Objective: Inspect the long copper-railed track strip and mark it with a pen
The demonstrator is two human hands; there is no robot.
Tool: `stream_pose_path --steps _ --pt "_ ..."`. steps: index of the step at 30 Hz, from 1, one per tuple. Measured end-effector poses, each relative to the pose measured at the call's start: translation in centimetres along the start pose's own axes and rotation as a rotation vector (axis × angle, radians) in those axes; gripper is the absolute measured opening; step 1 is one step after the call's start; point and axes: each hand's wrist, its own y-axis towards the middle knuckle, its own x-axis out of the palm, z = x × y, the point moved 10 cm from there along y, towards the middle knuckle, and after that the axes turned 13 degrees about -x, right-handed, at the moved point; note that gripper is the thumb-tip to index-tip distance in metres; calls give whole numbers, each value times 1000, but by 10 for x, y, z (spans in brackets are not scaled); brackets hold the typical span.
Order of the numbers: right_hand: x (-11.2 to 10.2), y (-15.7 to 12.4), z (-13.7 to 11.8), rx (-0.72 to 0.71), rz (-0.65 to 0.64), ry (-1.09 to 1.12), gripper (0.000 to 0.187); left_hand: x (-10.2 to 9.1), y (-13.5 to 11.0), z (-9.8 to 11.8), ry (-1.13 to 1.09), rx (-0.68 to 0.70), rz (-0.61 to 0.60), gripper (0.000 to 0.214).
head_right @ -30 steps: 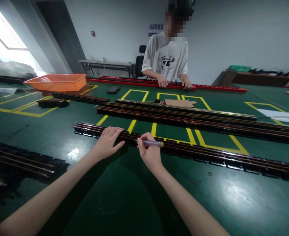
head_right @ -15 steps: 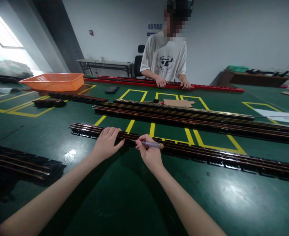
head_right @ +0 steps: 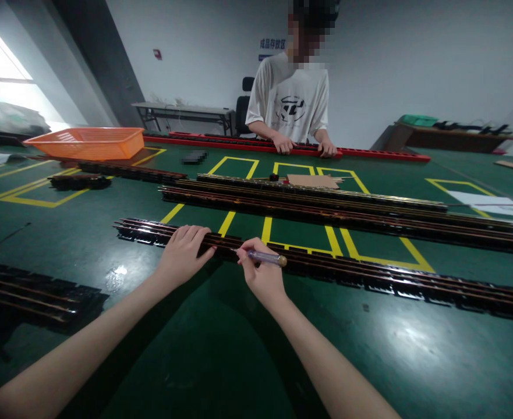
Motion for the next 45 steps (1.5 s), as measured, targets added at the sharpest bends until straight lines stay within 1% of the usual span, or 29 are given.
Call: stream_pose_path --steps 6,13,22,32,37,45 --pt "-4 0 -2 8 25 -21 16 -1 -1 1 -12 8 21 30" --pt "-8 -1 -2 21 62 -31 15 0 -1 1 -13 19 28 33" --pt "-15 -1 -2 35 146 34 14 1 -1 0 -6 16 32 33" --pt "-10 -2 1 43 72 7 14 0 -1 1 -13 13 23 33" --pt "-8 -2 -2 28 47 -1 14 -1 -1 0 -9 5 21 32" --pt "-6 -2 -2 37 39 -13 14 0 -1 2 -9 9 11 35"
